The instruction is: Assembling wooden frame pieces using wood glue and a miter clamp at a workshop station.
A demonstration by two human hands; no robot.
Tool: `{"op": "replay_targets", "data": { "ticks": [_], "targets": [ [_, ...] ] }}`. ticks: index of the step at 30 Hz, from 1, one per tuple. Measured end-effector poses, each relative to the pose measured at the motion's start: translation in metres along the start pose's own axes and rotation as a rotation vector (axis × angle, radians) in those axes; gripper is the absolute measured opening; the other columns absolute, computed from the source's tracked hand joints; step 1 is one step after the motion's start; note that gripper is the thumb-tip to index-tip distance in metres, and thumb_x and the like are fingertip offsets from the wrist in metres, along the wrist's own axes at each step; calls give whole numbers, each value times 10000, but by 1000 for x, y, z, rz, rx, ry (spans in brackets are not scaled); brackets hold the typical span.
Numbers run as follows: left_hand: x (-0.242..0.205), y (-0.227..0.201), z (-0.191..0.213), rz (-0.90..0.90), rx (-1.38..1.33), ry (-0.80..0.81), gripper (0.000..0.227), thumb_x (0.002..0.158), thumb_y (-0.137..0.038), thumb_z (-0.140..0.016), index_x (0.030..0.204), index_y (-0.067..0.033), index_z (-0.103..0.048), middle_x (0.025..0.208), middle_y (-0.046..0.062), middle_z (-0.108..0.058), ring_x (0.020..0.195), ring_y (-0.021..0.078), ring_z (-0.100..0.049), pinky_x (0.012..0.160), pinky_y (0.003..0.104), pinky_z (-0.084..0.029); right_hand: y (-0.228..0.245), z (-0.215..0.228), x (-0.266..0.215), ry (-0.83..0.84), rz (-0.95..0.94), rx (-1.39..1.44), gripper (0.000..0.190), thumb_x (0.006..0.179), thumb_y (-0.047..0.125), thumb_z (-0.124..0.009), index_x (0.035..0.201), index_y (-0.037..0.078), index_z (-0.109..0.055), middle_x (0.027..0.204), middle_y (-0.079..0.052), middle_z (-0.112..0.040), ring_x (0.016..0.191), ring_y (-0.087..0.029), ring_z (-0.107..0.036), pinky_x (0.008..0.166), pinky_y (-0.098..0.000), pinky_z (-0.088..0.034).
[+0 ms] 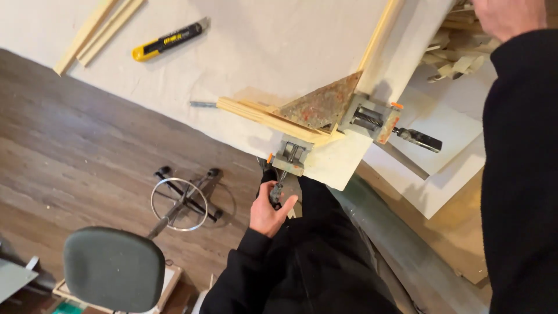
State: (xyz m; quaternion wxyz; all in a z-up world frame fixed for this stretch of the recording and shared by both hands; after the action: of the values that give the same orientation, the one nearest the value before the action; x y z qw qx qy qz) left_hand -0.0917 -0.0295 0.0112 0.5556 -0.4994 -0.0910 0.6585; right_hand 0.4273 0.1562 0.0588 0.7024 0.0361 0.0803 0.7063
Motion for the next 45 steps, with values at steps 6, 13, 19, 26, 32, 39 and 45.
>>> {"op": "replay_targets", "data": {
  "ticks": [6, 13, 19, 26, 32, 39, 45],
  "targets": [
    [6, 14, -14, 31, 114, -147, 421, 882, -464, -765, 883, -74, -605, 647, 117, -645, 626, 349, -665, 571, 455, -508, 14, -68, -61, 460, -107, 497, 339, 1119, 364, -567, 1116, 52, -698, 1044, -101, -742, 988, -239, -705, 966, -393, -535],
    [15, 25, -21, -62, 267, -198, 520, 950, -452, -744, 694, -47, -541, 598, 185, -569, 642, 438, -601, 569, 527, -451, 17, -188, -218, 905, -568, 1011, 627, 1149, 500, -522, 895, -64, -620, 644, -69, -490, 656, -212, -432, 560, -388, -402],
    [10, 75, -81, 317, -571, 384, 461, 965, -253, -744, 610, -74, -512, 505, 44, -469, 406, 214, -421, 388, 359, -293, 87, -62, -165, 119, -8, 145, 424, 1016, 459, -727, 1005, 40, -663, 770, -96, -661, 668, -266, -630, 613, -403, -501],
    [-3, 42, -57, 263, -984, 478, 200, 854, -182, -757, 989, -84, -646, 702, 53, -673, 461, 111, -564, 428, 242, -421, 44, -84, -181, 221, -234, 550, 519, 875, 475, -747, 1077, 4, -668, 790, -72, -658, 624, -157, -623, 591, -328, -504],
    [-35, 47, -14, -82, -445, -230, 336, 832, -19, -844, 1087, 25, -631, 980, 86, -729, 886, 109, -696, 803, 272, -580, 3, -184, -259, 834, -862, 1984, 640, 1236, 456, -458, 1006, -127, -589, 671, 27, -478, 506, -93, -363, 400, -249, -358],
    [-24, 121, -71, 172, -1190, 270, 432, 1175, -317, -516, 1137, 87, -665, 817, 113, -716, 695, 169, -679, 657, 283, -547, 51, -80, -212, 271, -454, 1164, 271, 1008, 175, -681, 1139, -10, -532, 1071, -99, -645, 967, -165, -648, 779, -299, -556],
    [-11, 71, -59, 482, -1197, 431, 480, 1068, -412, -430, 1127, 11, -647, 751, 114, -723, 623, 203, -667, 584, 308, -523, 52, -65, -220, 41, -209, 374, 419, 1061, 230, -869, 1142, -6, -533, 1104, -141, -676, 979, -206, -675, 874, -332, -578]
  ]
}}
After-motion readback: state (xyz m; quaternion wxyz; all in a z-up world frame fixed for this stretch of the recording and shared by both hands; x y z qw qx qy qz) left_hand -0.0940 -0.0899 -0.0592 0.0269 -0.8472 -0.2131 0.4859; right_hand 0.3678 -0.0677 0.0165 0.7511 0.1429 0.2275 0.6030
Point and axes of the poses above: each hand's wrist, its own x-axis towards the middle knuckle, its own z-axis out of the back of the hand, y = z × x, the point moved 8 cm from there along x, towards the middle knuckle
